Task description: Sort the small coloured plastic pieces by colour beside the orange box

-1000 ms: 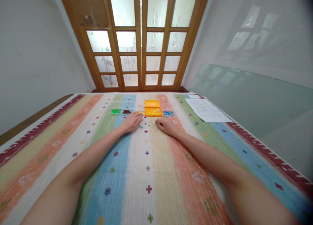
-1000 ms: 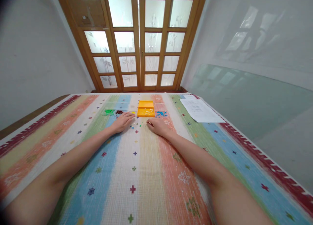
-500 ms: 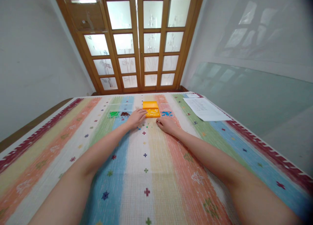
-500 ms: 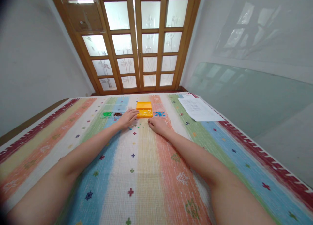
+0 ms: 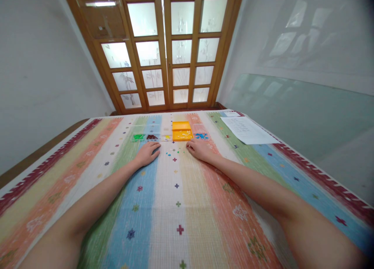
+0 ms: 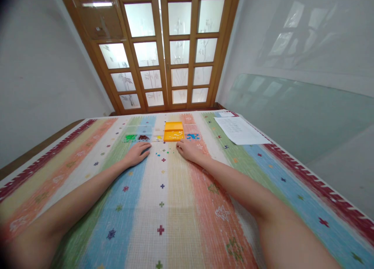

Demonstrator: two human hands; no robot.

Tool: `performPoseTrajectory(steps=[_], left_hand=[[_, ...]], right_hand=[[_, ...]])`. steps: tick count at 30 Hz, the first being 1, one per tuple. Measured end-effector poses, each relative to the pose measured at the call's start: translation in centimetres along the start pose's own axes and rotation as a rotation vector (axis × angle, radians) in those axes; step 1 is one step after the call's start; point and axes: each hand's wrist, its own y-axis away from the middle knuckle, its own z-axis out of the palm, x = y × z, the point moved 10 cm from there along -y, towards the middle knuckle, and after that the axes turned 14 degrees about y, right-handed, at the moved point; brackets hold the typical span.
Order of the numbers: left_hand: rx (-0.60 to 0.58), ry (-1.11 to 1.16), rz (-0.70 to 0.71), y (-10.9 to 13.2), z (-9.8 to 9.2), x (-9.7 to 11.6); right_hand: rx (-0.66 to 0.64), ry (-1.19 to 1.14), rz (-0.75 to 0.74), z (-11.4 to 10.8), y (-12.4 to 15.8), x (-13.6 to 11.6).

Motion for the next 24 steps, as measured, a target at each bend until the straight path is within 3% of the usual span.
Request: performPoseTrajectory(steps=[7,10,18,21,24], left_hand=[[-0.009,-0.023,-0.01,-0.2,0.5,-0.4],[-0.005,-0.018,-0.004,-0.2,0.6,-0.7],[-0.001,-0.005,0.005,-0.3,0.7,-0.8],[0.001,0.002,0.009,-0.4,0.7,-0.8],[-0.003,0.013,0.007,-0.4,0.8,-0.9]], right_hand=[[0.024,-0.103,-0.182,0.2,-2.8,-6.3],[0.038,-0.127,-0.197,0.4,-3.9,-7.5],[-0.019,-0.155,-0.179,1.4,-5.1,-7.4],[0.03,-0.146,-0.164,1.2,-5.4,-6.8],[0.132,-0.137,-0.044,0.4,-6.0,-4.4]])
